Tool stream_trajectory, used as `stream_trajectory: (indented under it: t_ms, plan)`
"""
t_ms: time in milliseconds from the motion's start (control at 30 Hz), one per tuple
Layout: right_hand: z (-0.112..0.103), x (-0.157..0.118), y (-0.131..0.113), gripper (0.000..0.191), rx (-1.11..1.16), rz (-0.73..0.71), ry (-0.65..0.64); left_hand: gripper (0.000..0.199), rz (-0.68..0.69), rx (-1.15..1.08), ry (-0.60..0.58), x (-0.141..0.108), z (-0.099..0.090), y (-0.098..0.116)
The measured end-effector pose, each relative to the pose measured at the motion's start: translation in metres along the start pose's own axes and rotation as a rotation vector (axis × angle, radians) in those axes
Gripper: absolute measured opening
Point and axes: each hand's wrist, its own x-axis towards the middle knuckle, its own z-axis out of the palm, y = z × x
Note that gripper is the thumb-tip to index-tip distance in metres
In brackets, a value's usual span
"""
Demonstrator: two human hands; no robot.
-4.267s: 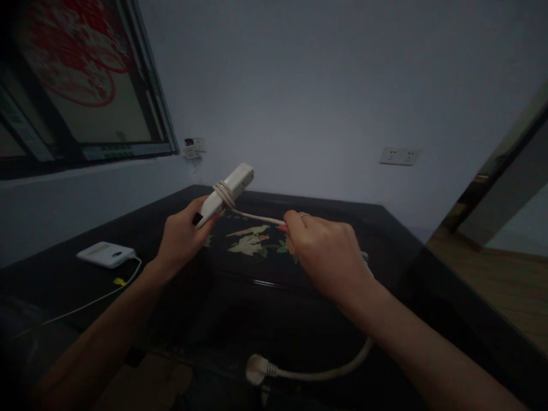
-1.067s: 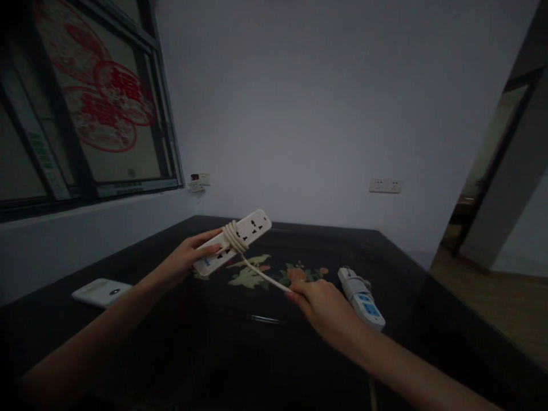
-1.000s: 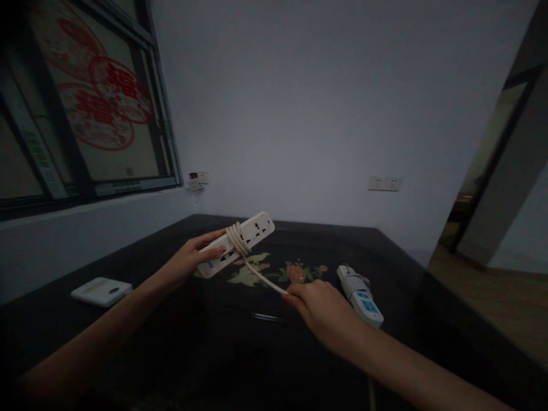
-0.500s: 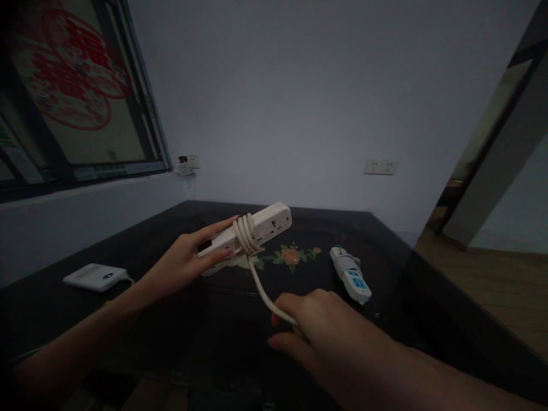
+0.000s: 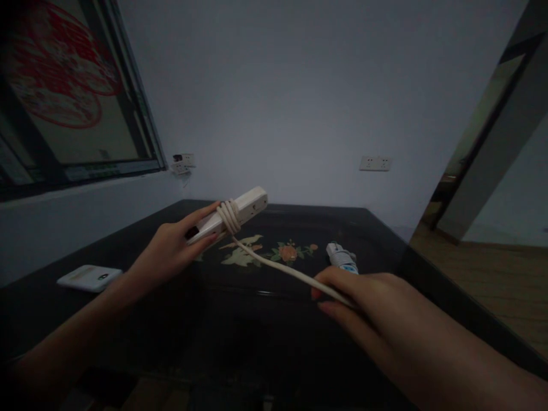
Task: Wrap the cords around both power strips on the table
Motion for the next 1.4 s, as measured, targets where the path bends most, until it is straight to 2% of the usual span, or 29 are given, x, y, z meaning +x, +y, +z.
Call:
stream_trajectory:
  t_ms: [200,300,367,500,600,767,967,1067,1167,1267,1400]
  plan:
    - [-0.011,0.028,0.008,0.029,-0.274,-0.257,0.151,0.051,-0.077,0.074,-0.160,0.005,0.028,-0.019]
    - [-0.010,0.040,-0.005,0.042,-0.360,-0.423,0.181,0.035,-0.089,0.074,-0.290,0.006,0.045,-0.025]
    - [-0.011,0.049,-0.017,0.043,-0.382,-0.459,0.185,0.030,-0.088,0.055,-0.363,0.005,0.055,-0.024]
    - [-0.017,0.076,-0.029,0.034,-0.357,-0.383,0.180,0.025,0.010,-0.007,-0.446,-0.007,0.068,-0.010]
    - [-0.025,0.095,-0.017,0.032,-0.266,-0.309,0.172,0.022,0.070,-0.021,-0.525,-0.022,0.069,0.001]
    - [-0.033,0.109,0.012,0.036,-0.112,-0.206,0.055,0.025,0.162,-0.048,-0.581,-0.042,0.057,0.011]
    - [-0.029,0.122,0.027,0.033,0.062,-0.137,-0.040,0.026,0.360,-0.058,-0.667,-0.052,0.038,0.025]
    - [-0.028,0.125,0.035,0.034,0.136,-0.102,-0.132,0.035,0.458,-0.128,-0.616,-0.058,0.032,0.026]
    - [-0.029,0.126,0.042,0.036,0.181,-0.062,-0.237,0.043,0.545,-0.216,-0.488,-0.065,0.030,0.025]
    - [-0.027,0.125,0.042,0.036,0.228,-0.049,-0.322,0.043,0.657,-0.338,-0.354,-0.072,0.032,0.025]
    - [-0.013,0.126,0.040,0.037,0.350,-0.013,-0.456,0.041,0.760,-0.393,-0.153,-0.077,0.034,0.025]
